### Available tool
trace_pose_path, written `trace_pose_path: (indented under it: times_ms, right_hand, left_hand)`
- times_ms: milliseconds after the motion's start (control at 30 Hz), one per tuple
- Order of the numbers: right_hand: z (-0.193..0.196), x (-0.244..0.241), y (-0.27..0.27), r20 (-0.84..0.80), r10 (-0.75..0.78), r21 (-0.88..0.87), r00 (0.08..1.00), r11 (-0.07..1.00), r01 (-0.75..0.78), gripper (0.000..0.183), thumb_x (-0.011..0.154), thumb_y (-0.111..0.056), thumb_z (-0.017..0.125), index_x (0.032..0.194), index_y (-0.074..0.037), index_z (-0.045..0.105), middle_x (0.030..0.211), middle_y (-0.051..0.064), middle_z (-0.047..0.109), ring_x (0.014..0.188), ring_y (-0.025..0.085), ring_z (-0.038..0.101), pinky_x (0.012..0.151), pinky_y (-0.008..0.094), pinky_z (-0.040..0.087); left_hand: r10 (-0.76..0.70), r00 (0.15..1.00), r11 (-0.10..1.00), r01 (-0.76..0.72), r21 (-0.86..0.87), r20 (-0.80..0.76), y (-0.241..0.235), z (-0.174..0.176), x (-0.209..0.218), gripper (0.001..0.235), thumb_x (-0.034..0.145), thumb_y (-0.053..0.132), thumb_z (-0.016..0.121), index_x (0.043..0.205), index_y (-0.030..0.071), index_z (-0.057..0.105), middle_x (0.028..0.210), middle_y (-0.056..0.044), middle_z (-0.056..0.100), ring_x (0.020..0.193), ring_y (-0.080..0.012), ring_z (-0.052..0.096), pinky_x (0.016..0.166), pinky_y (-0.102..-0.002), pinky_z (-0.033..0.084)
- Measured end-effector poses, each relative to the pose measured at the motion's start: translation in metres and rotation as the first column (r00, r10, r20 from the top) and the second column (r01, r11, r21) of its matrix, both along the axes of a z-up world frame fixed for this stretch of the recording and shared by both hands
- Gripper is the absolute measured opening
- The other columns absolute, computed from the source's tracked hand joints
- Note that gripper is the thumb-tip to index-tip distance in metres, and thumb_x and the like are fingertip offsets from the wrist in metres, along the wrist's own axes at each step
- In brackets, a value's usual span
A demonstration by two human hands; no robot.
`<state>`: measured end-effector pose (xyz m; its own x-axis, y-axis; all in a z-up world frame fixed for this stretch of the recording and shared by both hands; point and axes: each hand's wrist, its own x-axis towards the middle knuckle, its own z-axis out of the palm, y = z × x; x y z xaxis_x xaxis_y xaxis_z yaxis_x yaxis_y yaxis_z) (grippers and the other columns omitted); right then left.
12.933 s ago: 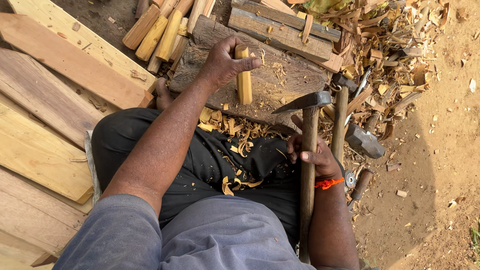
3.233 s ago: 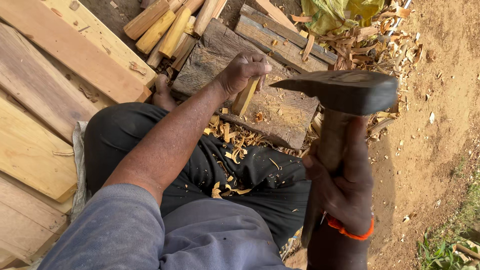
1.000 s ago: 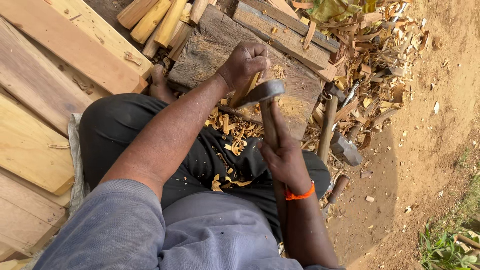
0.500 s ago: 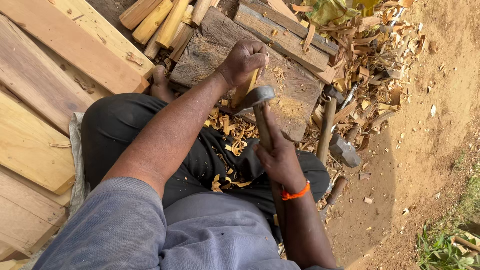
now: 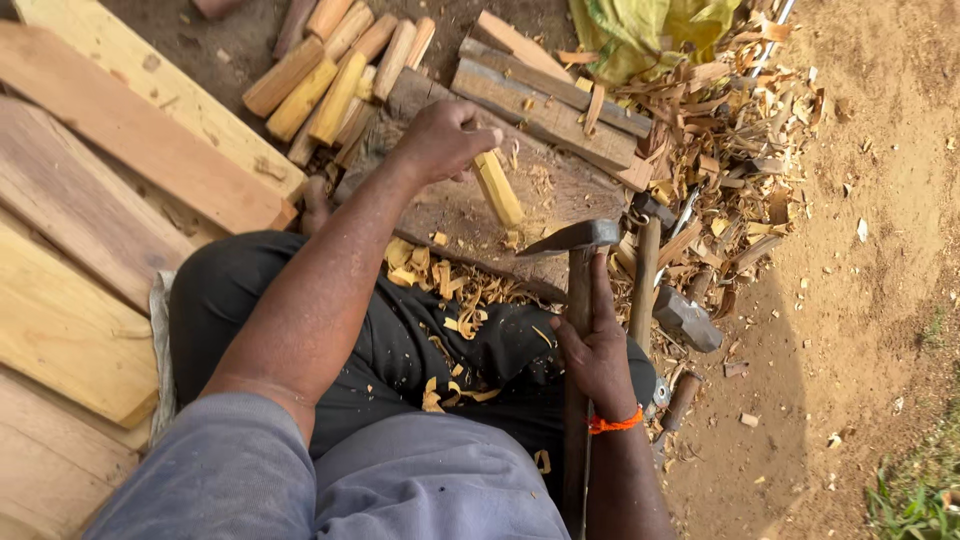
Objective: The person sits on the ground and uses a hammer and chisel to carve a small piece of wood held between their legs. They repeatedly strike the chisel to shape the wood, producing wood shavings that accumulate on their lap and the ground.
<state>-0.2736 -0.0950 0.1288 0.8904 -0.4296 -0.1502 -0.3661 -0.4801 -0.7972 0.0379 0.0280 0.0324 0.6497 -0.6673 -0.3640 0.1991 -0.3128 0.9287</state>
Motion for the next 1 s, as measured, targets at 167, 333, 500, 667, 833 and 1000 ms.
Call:
trace_pose_path:
  times_ms: [167,333,500,667,833,1000]
  right_hand:
    - [0.001,-0.003,-0.006,0.027,0.003,0.055,1.000,0.998,-0.005,0.093,0.088,0.004,0.068,0.164,-0.013,0.018,0.170,0.016,0.031,0.152,0.023,0.034,0.118,0.034,0.034]
    - [0.003,-0.003,-0.004,-0.026,0.018,-0.026,0.999,0.999,-0.018,0.095,0.086,0.000,0.071,0.164,-0.016,0.019,0.166,0.015,0.035,0.152,0.025,0.035,0.116,0.035,0.036]
    - [0.005,-0.002,-0.005,-0.055,0.005,0.023,0.998,1.000,-0.004,0.095,0.087,-0.001,0.069,0.164,-0.017,0.018,0.165,0.015,0.038,0.151,0.025,0.039,0.115,0.037,0.039]
    - [0.005,-0.004,-0.004,-0.005,0.045,-0.004,0.999,0.999,-0.045,0.095,0.087,-0.001,0.072,0.164,-0.016,0.019,0.169,0.017,0.030,0.154,0.028,0.032,0.118,0.038,0.034]
    - [0.000,-0.002,-0.007,-0.036,0.037,-0.017,0.999,0.999,-0.037,0.096,0.087,-0.003,0.072,0.164,-0.017,0.018,0.169,0.016,0.029,0.154,0.027,0.031,0.117,0.038,0.036]
    - [0.001,-0.006,-0.004,-0.062,0.014,-0.081,0.998,0.997,-0.019,0.097,0.086,-0.004,0.074,0.164,-0.018,0.018,0.164,0.018,0.038,0.149,0.029,0.040,0.113,0.038,0.042]
  left_hand:
    - [-0.119,0.910,0.796,-0.152,-0.585,-0.397,0.011,0.023,-0.003,0.036,0.087,0.023,0.080,0.112,0.005,0.062,0.100,-0.014,0.068,0.088,-0.0242,0.068,0.080,-0.040,0.063]
    - [-0.434,0.790,0.648,-0.060,-0.759,-0.433,0.001,0.022,-0.030,0.059,0.080,0.012,0.085,0.131,0.004,0.056,0.116,-0.011,0.068,0.113,-0.0246,0.071,0.105,-0.045,0.053]
    - [-0.348,0.887,0.717,0.044,-0.695,-0.304,-0.003,0.008,-0.040,0.072,0.075,0.016,0.084,0.138,0.004,0.051,0.111,-0.011,0.067,0.111,-0.0252,0.070,0.107,-0.051,0.052]
    - [-0.225,0.922,0.797,-0.013,-0.604,-0.316,-0.006,0.001,-0.039,0.088,0.077,0.031,0.079,0.151,0.009,0.039,0.116,-0.010,0.065,0.113,-0.0241,0.068,0.107,-0.050,0.053]
    - [-0.153,0.872,0.801,-0.166,-0.575,-0.464,-0.009,-0.010,-0.034,0.080,0.090,0.058,0.059,0.151,0.007,0.045,0.114,-0.013,0.069,0.109,-0.0244,0.069,0.102,-0.049,0.052]
    - [-0.145,0.920,0.753,-0.136,-0.643,-0.365,-0.010,-0.023,-0.036,0.053,0.090,0.043,0.073,0.124,0.007,0.058,0.106,-0.012,0.068,0.111,-0.0249,0.070,0.103,-0.050,0.057]
